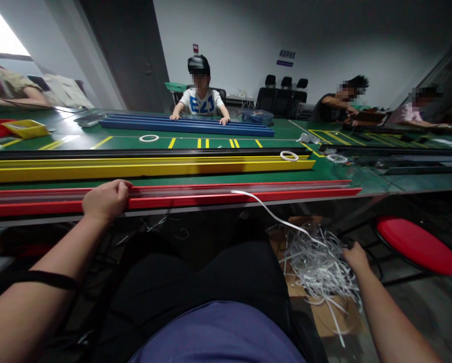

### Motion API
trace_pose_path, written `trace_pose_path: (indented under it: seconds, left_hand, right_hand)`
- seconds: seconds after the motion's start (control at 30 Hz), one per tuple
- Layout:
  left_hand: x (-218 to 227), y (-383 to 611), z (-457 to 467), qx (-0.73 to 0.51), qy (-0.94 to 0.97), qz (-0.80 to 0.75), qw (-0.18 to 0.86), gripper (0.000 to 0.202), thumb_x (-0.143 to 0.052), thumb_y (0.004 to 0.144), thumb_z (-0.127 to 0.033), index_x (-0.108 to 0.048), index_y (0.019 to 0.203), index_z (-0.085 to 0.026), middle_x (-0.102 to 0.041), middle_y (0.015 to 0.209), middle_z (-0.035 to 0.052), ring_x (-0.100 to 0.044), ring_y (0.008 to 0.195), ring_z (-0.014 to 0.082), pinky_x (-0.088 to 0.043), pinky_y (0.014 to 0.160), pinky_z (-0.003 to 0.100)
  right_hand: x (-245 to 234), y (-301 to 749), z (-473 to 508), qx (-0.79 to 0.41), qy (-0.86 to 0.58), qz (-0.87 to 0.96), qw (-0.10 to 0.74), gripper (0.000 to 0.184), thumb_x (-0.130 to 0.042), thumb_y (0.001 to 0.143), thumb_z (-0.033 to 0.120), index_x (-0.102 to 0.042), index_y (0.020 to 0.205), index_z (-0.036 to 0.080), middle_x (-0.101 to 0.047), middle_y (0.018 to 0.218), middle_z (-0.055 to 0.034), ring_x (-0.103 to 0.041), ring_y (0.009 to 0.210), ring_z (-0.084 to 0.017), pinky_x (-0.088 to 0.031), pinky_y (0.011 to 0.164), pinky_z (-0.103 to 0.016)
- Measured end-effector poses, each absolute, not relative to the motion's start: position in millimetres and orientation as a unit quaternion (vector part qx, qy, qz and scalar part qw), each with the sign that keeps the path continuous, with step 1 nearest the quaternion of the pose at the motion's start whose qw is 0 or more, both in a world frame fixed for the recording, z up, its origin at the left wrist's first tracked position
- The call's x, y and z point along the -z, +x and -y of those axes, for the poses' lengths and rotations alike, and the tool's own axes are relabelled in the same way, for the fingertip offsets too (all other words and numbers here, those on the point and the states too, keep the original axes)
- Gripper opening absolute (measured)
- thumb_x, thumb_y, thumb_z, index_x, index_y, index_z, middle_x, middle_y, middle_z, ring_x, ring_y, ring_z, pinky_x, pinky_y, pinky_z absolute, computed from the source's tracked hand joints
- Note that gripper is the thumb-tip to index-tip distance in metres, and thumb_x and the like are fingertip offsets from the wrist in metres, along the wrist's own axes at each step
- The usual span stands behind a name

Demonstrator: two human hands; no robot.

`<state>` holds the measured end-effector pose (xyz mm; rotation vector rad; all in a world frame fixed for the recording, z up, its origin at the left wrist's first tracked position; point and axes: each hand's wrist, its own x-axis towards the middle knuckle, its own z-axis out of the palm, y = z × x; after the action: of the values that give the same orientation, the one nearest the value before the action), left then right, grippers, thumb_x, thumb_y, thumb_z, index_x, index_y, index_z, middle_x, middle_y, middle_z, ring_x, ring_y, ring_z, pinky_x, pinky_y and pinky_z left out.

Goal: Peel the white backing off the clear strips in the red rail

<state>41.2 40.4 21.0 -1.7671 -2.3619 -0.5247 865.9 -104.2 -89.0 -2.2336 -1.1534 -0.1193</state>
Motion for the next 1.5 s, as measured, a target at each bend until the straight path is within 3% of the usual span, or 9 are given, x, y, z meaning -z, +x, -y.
trace_pose_path:
  seconds: [0.07, 0.17, 0.3, 0.43, 0.53, 0.63, 0.87, 1.27, 1.5]
  left_hand:
    - [-19.1, 39.7, -42.2, 0.174, -0.585, 0.788, 0.078, 0.052, -0.029, 0.102, -0.045, -0.076, 0.12, -0.03, -0.076, 0.117, 0.0051, -0.064, 0.091, 0.0248, -0.038, 0.069, 0.031]
    - [-17.0, 37.3, -43.6, 0.177, -0.585, 0.788, 0.082, 0.052, -0.03, 0.101, -0.046, -0.076, 0.119, -0.031, -0.076, 0.116, 0.0048, -0.065, 0.092, 0.0259, -0.037, 0.067, 0.032]
    - [-16.1, 36.2, -43.0, 0.19, -0.587, 0.782, 0.086, 0.049, -0.032, 0.101, -0.044, -0.077, 0.114, -0.031, -0.077, 0.116, 0.004, -0.066, 0.093, 0.0263, -0.034, 0.066, 0.033]
    - [-15.2, 37.3, -41.4, 0.197, -0.59, 0.777, 0.099, 0.048, -0.032, 0.101, -0.042, -0.078, 0.113, -0.03, -0.077, 0.116, 0.0044, -0.065, 0.092, 0.0258, -0.031, 0.066, 0.032]
    - [-14.6, 38.5, -40.4, 0.204, -0.594, 0.771, 0.101, 0.049, -0.032, 0.101, -0.042, -0.077, 0.115, -0.029, -0.077, 0.114, 0.0046, -0.064, 0.091, 0.0247, -0.032, 0.067, 0.032]
    - [-14.8, 40.0, -39.9, 0.212, -0.597, 0.767, 0.096, 0.05, -0.032, 0.101, -0.042, -0.078, 0.115, -0.028, -0.077, 0.113, 0.0051, -0.064, 0.091, 0.0241, -0.034, 0.068, 0.031]
    - [-17.3, 47.0, -35.6, 0.246, -0.595, 0.759, 0.099, 0.048, -0.034, 0.101, -0.038, -0.079, 0.11, -0.024, -0.078, 0.108, 0.0073, -0.067, 0.093, 0.0263, -0.04, 0.072, 0.033]
    - [-12.6, 39.5, -34.7, 0.242, -0.664, 0.696, 0.129, 0.045, -0.035, 0.104, -0.037, -0.078, 0.109, -0.025, -0.08, 0.107, 0.0055, -0.072, 0.103, 0.0243, -0.051, 0.087, 0.034]
    - [-14.7, 27.3, -34.8, 0.228, -0.7, 0.667, 0.113, 0.044, -0.038, 0.102, -0.038, -0.078, 0.113, -0.025, -0.08, 0.108, 0.0071, -0.072, 0.103, 0.0266, -0.052, 0.092, 0.037]
  right_hand:
    - [85.0, 827.7, 82.7, 0.044, -0.816, 0.464, 0.342, 0.055, -0.04, 0.084, 0.045, -0.072, 0.104, 0.006, -0.07, 0.098, -0.0302, -0.068, 0.09, -0.039, -0.053, 0.081, -0.055]
    - [82.0, 740.4, 53.2, 0.013, -0.736, 0.558, 0.383, 0.054, -0.033, 0.094, 0.045, -0.071, 0.111, 0.011, -0.073, 0.107, -0.021, -0.07, 0.098, -0.031, -0.056, 0.089, -0.048]
    - [60.2, 618.4, 30.1, -0.019, -0.584, 0.711, 0.391, 0.041, -0.041, 0.102, 0.045, -0.073, 0.115, 0.022, -0.071, 0.125, -0.0095, -0.065, 0.119, -0.023, -0.05, 0.108, -0.04]
    - [21.7, 549.5, 16.1, -0.001, -0.513, 0.768, 0.383, 0.034, -0.049, 0.104, 0.04, -0.07, 0.126, 0.024, -0.067, 0.134, -0.0073, -0.058, 0.128, -0.023, -0.041, 0.113, -0.042]
    - [-0.7, 527.9, 7.5, 0.092, -0.544, 0.748, 0.369, 0.035, -0.054, 0.105, 0.04, -0.067, 0.132, 0.023, -0.067, 0.132, -0.0099, -0.054, 0.126, -0.028, -0.033, 0.111, -0.048]
    - [-11.2, 514.7, -1.3, 0.145, -0.57, 0.732, 0.343, 0.035, -0.06, 0.103, 0.044, -0.068, 0.13, 0.025, -0.069, 0.128, -0.0104, -0.055, 0.12, -0.028, -0.03, 0.105, -0.047]
    - [-9.5, 494.2, -26.2, 0.05, -0.579, 0.735, 0.35, 0.025, -0.059, 0.104, 0.045, -0.074, 0.105, 0.025, -0.075, 0.113, -0.0049, -0.059, 0.111, -0.024, -0.025, 0.102, -0.043]
    - [18.2, 520.9, -44.9, 0.083, -0.52, 0.781, 0.336, 0.042, -0.043, 0.107, 0.055, -0.073, 0.116, 0.027, -0.074, 0.107, -0.0034, -0.059, 0.102, -0.024, -0.021, 0.09, -0.043]
    - [17.4, 513.2, -45.2, 0.091, -0.537, 0.769, 0.334, 0.042, -0.043, 0.107, 0.055, -0.073, 0.114, 0.026, -0.075, 0.105, -0.0041, -0.058, 0.1, -0.025, -0.02, 0.09, -0.043]
